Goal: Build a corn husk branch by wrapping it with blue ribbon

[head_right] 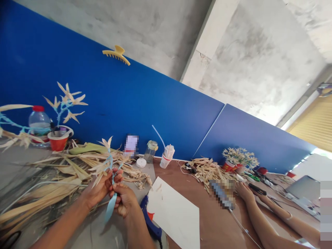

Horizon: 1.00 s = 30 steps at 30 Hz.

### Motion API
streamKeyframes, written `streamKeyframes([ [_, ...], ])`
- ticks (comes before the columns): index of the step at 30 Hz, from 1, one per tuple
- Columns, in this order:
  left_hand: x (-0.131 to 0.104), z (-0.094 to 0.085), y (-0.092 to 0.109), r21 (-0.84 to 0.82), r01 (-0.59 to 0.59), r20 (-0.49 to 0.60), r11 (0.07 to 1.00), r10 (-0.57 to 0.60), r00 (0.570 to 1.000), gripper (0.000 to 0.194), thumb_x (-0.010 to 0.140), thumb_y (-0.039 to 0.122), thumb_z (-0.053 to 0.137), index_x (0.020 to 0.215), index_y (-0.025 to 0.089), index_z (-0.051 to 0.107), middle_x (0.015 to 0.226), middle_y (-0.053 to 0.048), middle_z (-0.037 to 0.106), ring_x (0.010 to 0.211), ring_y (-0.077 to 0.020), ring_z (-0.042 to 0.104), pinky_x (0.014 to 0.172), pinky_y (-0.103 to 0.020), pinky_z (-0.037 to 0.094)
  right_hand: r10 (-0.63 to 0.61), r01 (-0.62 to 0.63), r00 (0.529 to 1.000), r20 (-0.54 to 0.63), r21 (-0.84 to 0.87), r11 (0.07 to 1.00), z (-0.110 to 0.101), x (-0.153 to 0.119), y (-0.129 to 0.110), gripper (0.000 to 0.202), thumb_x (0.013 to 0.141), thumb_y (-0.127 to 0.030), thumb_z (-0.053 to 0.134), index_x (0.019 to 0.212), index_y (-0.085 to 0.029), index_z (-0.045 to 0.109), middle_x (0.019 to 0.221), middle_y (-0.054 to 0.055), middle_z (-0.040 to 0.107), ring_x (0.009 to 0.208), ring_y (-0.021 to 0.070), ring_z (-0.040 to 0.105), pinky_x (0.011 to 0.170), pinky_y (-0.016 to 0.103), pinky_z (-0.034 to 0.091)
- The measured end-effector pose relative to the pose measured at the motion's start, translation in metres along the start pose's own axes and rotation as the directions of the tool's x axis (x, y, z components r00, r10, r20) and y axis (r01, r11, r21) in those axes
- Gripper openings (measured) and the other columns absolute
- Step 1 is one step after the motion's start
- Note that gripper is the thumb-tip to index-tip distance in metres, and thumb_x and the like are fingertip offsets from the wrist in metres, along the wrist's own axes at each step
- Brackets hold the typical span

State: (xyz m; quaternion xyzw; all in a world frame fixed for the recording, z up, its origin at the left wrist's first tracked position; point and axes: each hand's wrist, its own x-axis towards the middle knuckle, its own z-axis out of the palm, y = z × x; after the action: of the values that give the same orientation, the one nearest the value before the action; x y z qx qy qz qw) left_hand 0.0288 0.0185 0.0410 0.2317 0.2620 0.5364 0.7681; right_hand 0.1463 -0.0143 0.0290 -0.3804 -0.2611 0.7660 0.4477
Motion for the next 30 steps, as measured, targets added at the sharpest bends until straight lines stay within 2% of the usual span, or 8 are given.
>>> streamKeyframes([
  [3, 0.003, -0.004, -0.001, -0.032, 0.033, 0.001, 0.999, -0.033, 0.999, 0.015, 0.090, 0.009, 0.055, 0.100, 0.014, 0.064, 0.085, -0.010, 0.077, 0.071, -0.0179, 0.074, 0.066, -0.029, 0.060, -0.010, 0.009, 0.999, -0.030, -0.036, 0.999, 0.004, 0.001, 0.006, 0.014, 0.068, -0.024, 0.068, 0.062, -0.015, 0.059, 0.046, -0.005, 0.052, 0.034, 0.0015, 0.020, 0.036, 0.017, 0.009],
  [6, 0.004, -0.002, -0.005, 0.040, 0.046, -0.012, 0.998, -0.046, 0.999, 0.012, 0.089, 0.013, 0.056, 0.096, 0.012, 0.066, 0.081, -0.012, 0.076, 0.073, -0.0205, 0.074, 0.060, -0.028, 0.058, -0.140, 0.131, 0.982, -0.125, -0.079, 0.988, 0.007, 0.005, 0.015, 0.015, 0.066, -0.028, 0.069, 0.062, -0.018, 0.058, 0.045, -0.005, 0.051, 0.034, 0.0036, 0.023, 0.036, 0.019, 0.009],
  [10, 0.007, 0.002, -0.014, 0.150, 0.006, -0.055, 0.989, 0.002, 0.999, 0.014, 0.080, 0.027, 0.066, 0.076, 0.014, 0.066, 0.070, -0.009, 0.074, 0.057, -0.0184, 0.068, 0.050, -0.026, 0.051, -0.431, 0.361, 0.872, -0.230, -0.291, 0.886, 0.003, 0.014, 0.021, 0.021, 0.068, -0.031, 0.062, 0.055, -0.021, 0.051, 0.045, -0.007, 0.045, 0.034, 0.0052, 0.025, 0.037, 0.020, 0.016],
  [16, 0.012, -0.001, -0.021, 0.333, -0.162, -0.202, 0.929, 0.238, 0.950, 0.036, 0.050, 0.043, 0.083, 0.061, 0.016, 0.063, 0.056, 0.001, 0.063, 0.055, -0.0146, 0.059, 0.056, -0.026, 0.048, -0.812, 0.556, 0.580, -0.064, -0.698, 0.452, 0.000, 0.014, 0.018, 0.020, 0.075, -0.019, 0.048, 0.063, -0.020, 0.064, 0.066, 0.001, 0.067, 0.062, 0.0163, 0.059, 0.061, 0.026, 0.045],
  [23, 0.011, 0.008, -0.027, 0.509, -0.301, -0.124, 0.807, 0.414, 0.902, 0.042, 0.051, 0.051, 0.080, 0.071, 0.017, 0.065, 0.064, 0.000, 0.065, 0.063, -0.0177, 0.059, 0.062, -0.029, 0.046, -0.918, 0.331, 0.334, 0.211, -0.939, -0.095, -0.007, 0.006, 0.021, 0.029, 0.091, -0.020, 0.042, 0.079, -0.017, 0.068, 0.074, 0.008, 0.069, 0.067, 0.0195, 0.062, 0.060, 0.028, 0.043],
  [25, 0.010, 0.007, -0.026, 0.564, -0.322, -0.107, 0.761, 0.454, 0.885, 0.041, 0.052, 0.050, 0.080, 0.071, 0.017, 0.065, 0.066, -0.001, 0.066, 0.065, -0.0191, 0.060, 0.064, -0.030, 0.046, -0.892, 0.241, 0.346, 0.292, -0.946, -0.216, -0.009, 0.005, 0.022, 0.029, 0.092, -0.018, 0.041, 0.079, -0.017, 0.066, 0.073, 0.008, 0.067, 0.064, 0.0189, 0.060, 0.057, 0.027, 0.040],
  [27, 0.010, 0.004, -0.022, 0.615, -0.319, -0.104, 0.721, 0.475, 0.874, 0.036, 0.053, 0.046, 0.081, 0.068, 0.018, 0.066, 0.063, 0.000, 0.066, 0.063, -0.0187, 0.059, 0.062, -0.029, 0.045, -0.854, 0.188, 0.403, 0.330, -0.943, -0.275, -0.008, 0.005, 0.025, 0.026, 0.092, -0.016, 0.042, 0.082, -0.017, 0.066, 0.075, 0.009, 0.066, 0.063, 0.0182, 0.059, 0.057, 0.027, 0.039],
  [30, 0.010, -0.001, -0.016, 0.569, -0.262, -0.158, 0.779, 0.416, 0.895, 0.025, 0.055, 0.036, 0.083, 0.060, 0.018, 0.066, 0.057, 0.000, 0.064, 0.058, -0.0159, 0.054, 0.055, -0.025, 0.041, -0.814, 0.213, 0.508, 0.283, -0.956, -0.199, -0.003, 0.004, 0.028, 0.024, 0.091, -0.015, 0.043, 0.083, -0.019, 0.065, 0.080, 0.009, 0.068, 0.066, 0.0185, 0.059, 0.060, 0.028, 0.039],
])
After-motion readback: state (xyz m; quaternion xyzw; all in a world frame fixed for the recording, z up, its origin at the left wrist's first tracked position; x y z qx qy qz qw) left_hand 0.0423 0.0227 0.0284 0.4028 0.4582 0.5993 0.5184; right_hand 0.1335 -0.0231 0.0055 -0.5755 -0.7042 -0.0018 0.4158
